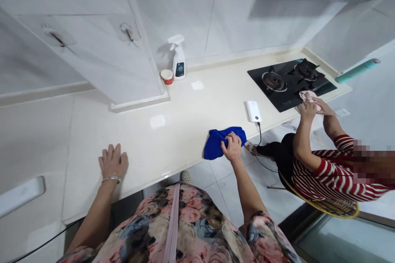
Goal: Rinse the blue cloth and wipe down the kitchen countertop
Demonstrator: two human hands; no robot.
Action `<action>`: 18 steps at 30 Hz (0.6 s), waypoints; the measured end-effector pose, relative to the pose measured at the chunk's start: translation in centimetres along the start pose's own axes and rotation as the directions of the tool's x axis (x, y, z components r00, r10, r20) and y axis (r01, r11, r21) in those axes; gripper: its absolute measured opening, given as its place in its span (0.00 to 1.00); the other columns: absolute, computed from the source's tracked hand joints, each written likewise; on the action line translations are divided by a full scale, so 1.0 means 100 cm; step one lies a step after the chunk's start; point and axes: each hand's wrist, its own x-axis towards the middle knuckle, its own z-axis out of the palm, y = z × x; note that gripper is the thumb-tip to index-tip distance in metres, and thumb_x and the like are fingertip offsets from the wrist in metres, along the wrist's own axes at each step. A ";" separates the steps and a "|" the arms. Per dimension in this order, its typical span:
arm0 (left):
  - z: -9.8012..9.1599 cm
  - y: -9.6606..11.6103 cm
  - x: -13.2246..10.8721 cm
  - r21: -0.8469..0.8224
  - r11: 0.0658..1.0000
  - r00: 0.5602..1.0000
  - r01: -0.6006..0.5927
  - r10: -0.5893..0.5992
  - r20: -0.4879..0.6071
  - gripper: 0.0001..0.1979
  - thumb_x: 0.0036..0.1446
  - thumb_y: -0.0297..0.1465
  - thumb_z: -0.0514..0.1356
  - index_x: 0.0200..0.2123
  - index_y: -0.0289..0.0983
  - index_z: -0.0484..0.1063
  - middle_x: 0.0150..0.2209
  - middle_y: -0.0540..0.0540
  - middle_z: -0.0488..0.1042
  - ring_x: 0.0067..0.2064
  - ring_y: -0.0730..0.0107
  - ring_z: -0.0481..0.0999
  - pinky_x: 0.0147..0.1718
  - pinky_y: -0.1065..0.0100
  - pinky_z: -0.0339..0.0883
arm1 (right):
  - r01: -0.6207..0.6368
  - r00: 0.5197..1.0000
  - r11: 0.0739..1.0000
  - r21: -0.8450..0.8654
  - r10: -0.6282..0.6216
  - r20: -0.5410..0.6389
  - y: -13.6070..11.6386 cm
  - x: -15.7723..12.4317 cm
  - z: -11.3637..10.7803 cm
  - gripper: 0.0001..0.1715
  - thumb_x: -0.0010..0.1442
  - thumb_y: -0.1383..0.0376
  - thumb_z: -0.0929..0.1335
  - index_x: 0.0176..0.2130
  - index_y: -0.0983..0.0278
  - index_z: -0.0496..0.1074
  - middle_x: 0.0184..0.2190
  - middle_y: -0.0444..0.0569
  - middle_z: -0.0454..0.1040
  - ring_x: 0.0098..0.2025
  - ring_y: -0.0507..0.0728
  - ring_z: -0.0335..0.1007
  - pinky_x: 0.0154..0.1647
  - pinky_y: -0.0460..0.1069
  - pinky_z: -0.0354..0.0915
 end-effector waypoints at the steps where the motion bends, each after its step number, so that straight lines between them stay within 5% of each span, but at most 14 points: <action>1: 0.002 0.002 -0.003 0.006 1.000 1.000 0.016 -0.016 0.009 0.36 0.69 0.46 0.41 0.72 0.32 0.57 0.75 0.34 0.46 0.76 0.41 0.39 0.71 0.38 0.35 | -0.017 0.999 1.000 0.015 0.018 -0.029 0.001 0.001 0.003 0.16 0.67 0.55 0.62 0.45 0.63 0.70 0.54 0.58 0.72 0.67 0.62 0.59 0.69 0.61 0.51; 6: 0.007 0.008 -0.013 0.112 0.993 0.996 0.050 -0.058 0.071 0.40 0.67 0.49 0.41 0.74 0.30 0.50 0.76 0.34 0.41 0.76 0.42 0.34 0.72 0.40 0.30 | -0.114 0.973 0.987 0.111 0.134 -0.190 -0.008 -0.005 0.022 0.15 0.66 0.57 0.62 0.43 0.64 0.69 0.56 0.59 0.73 0.69 0.63 0.59 0.70 0.64 0.50; 11: 0.004 0.011 -0.014 0.168 0.985 0.991 0.034 -0.055 0.125 0.46 0.65 0.54 0.43 0.74 0.28 0.46 0.76 0.32 0.37 0.76 0.40 0.31 0.71 0.40 0.28 | -0.154 0.963 0.979 0.134 0.179 -0.200 -0.018 -0.009 0.027 0.25 0.66 0.57 0.60 0.57 0.66 0.68 0.61 0.61 0.71 0.69 0.63 0.59 0.70 0.67 0.50; 18: 0.007 0.012 -0.018 0.161 0.987 0.995 0.013 -0.028 0.092 0.49 0.62 0.58 0.47 0.74 0.29 0.45 0.76 0.32 0.37 0.76 0.40 0.31 0.71 0.39 0.28 | -0.167 0.961 0.978 0.123 0.189 -0.202 -0.091 -0.034 0.034 0.28 0.67 0.62 0.57 0.62 0.66 0.67 0.62 0.60 0.70 0.70 0.66 0.57 0.70 0.71 0.48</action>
